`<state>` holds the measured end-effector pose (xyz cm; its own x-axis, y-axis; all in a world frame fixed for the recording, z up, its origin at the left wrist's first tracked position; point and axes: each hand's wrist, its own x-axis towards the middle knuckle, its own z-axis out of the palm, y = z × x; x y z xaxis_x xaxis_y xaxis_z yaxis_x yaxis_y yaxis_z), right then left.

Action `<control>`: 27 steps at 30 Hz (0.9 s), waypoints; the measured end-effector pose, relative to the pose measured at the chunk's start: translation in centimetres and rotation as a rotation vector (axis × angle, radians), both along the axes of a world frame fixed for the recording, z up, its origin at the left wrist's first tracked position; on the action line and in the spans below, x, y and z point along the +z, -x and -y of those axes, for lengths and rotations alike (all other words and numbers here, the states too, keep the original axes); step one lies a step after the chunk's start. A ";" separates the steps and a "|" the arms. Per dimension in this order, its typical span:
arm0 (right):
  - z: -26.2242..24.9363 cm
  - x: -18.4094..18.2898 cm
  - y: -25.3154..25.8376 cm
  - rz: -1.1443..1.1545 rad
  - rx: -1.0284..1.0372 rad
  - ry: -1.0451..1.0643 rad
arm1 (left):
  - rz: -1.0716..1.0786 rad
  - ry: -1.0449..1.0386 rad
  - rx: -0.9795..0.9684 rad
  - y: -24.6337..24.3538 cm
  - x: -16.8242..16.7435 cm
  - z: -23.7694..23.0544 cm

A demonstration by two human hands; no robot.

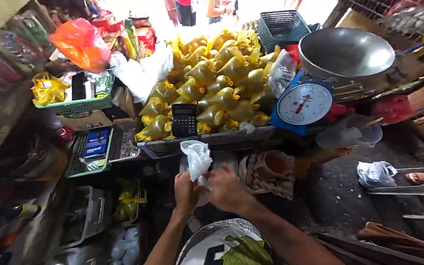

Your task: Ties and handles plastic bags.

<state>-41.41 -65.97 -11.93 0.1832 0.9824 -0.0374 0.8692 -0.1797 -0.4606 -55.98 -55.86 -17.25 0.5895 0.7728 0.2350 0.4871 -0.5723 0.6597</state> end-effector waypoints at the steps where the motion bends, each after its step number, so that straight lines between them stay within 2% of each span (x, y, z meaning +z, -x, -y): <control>1: 0.1 -1.1 0.5 -0.037 0.011 -0.064 | 0.066 0.034 -0.001 -1.3 0.1 0.6; 3: -0.1 -2.5 -1.3 -0.227 0.021 -0.188 | 0.298 0.270 0.024 -3.7 0.7 0.7; 5: -0.8 -3.1 -5.7 -0.506 0.077 -0.181 | 0.558 0.530 0.070 -6.5 1.0 0.5; 6: -1.3 -3.5 -8.2 -0.578 0.087 -0.203 | 0.618 0.526 0.051 -7.8 1.1 0.7; 7: -1.9 -3.6 -10.6 -0.601 0.079 -0.229 | 0.597 0.417 0.007 -8.9 1.2 1.0; 8: -2.2 -3.5 -12.7 -0.564 0.053 -0.213 | 0.483 0.255 -0.051 -9.7 1.4 1.2; 10: -2.4 -2.9 -15.5 -0.432 0.026 -0.097 | 0.081 -0.034 -0.117 -10.5 2.1 0.9; 11: -2.3 -2.3 -16.2 -0.328 0.058 -0.015 | -0.112 -0.044 -0.139 -10.2 3.1 0.8; 12: -1.8 -1.2 -16.3 -0.229 0.114 0.076 | -0.221 0.050 -0.179 -9.6 4.4 0.8; 13: -1.1 0.0 -16.1 -0.127 0.197 0.164 | -0.237 0.167 -0.221 -8.8 5.8 1.0; 14: -0.2 1.6 -16.0 -0.056 0.293 0.172 | -0.165 0.249 -0.260 -8.2 7.2 1.5; 16: 0.8 5.8 -16.8 -0.074 0.430 0.006 | 0.139 0.365 -0.352 -7.7 10.2 2.6; 18: 0.3 7.8 -18.0 -0.373 0.528 -0.187 | 0.480 0.570 -0.400 -8.1 11.3 3.4; 20: -1.7 6.0 -18.4 -0.704 0.594 -0.290 | 0.793 0.794 -0.246 -10.2 10.4 3.2; 21: -2.1 5.0 -18.0 -0.804 0.510 -0.292 | 0.875 0.877 -0.101 -11.3 10.4 3.1; 22: -1.7 4.5 -16.9 -0.829 0.319 -0.259 | 0.874 0.937 0.061 -12.0 10.1 3.2; 23: -0.9 4.0 -15.2 -0.766 0.092 -0.213 | 0.903 0.975 0.127 -12.2 8.3 2.9; 25: -0.3 0.8 -12.9 -0.646 -0.176 -0.314 | 0.920 0.934 0.062 -12.4 4.4 1.5; 27: -2.2 -1.4 -12.3 -0.448 -0.240 -0.357 | 0.844 0.835 0.022 -12.9 3.1 -0.1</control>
